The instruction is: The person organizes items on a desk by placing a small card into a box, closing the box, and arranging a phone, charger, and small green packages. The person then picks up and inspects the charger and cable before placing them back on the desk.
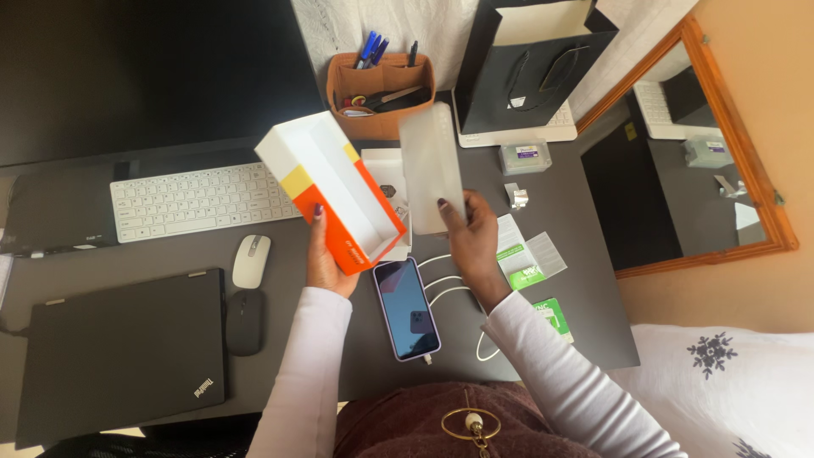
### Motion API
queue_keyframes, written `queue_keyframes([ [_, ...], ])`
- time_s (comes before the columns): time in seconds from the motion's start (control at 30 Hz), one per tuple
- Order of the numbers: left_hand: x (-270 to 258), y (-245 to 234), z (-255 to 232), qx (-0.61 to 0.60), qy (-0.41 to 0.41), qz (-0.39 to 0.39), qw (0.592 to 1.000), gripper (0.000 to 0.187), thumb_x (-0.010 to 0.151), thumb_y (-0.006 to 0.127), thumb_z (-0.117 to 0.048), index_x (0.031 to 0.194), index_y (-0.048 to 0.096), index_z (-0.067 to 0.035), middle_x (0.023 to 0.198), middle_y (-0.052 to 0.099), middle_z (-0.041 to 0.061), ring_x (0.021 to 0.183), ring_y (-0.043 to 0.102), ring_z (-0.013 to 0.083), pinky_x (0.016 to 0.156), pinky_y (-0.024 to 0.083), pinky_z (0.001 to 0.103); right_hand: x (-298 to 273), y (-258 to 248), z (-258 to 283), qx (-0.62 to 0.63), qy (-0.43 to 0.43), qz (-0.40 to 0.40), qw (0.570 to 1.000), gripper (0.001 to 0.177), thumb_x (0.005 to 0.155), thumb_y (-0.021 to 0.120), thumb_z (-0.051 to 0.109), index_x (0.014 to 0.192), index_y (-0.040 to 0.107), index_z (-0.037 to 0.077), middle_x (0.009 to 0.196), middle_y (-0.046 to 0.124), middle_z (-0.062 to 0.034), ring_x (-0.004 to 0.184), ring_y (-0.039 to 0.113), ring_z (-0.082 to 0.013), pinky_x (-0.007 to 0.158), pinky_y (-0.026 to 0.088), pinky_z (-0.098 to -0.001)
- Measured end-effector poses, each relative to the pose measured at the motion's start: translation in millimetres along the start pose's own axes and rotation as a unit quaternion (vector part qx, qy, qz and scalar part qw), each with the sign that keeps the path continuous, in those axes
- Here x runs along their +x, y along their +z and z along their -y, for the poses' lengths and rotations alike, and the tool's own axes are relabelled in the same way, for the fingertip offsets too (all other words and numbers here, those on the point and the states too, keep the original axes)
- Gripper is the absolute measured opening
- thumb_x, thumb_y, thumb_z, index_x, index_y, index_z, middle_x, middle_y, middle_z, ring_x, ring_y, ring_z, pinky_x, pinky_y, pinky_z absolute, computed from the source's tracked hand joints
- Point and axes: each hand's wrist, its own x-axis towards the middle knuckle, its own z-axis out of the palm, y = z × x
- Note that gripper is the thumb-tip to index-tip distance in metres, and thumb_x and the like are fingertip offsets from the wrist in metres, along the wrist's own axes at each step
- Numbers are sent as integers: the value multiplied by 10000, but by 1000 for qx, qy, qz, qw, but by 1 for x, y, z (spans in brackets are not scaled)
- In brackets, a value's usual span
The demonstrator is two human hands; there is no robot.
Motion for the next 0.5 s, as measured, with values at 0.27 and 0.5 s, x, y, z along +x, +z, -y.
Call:
queue_keyframes([
  [0.27,-17,7,-29,31,-18,-34,999,940,772,670,-610,1519,338,-146,1500,463,156,1330,516,436,953,505,688,17,11,-9,-127,-15,-38,991,255,876,731,72,1115,685,-4,936,752,-137,808,719,-206,742,556,-315],
  [0.5,-17,-1,-33,36,-22,22,999,937,844,649,-628,1534,356,-66,1482,497,236,1273,582,484,927,530,684,26,31,-23,-231,-243,-57,940,248,939,639,-1,1180,697,-6,1091,673,-219,968,669,-391,868,533,-442],
])
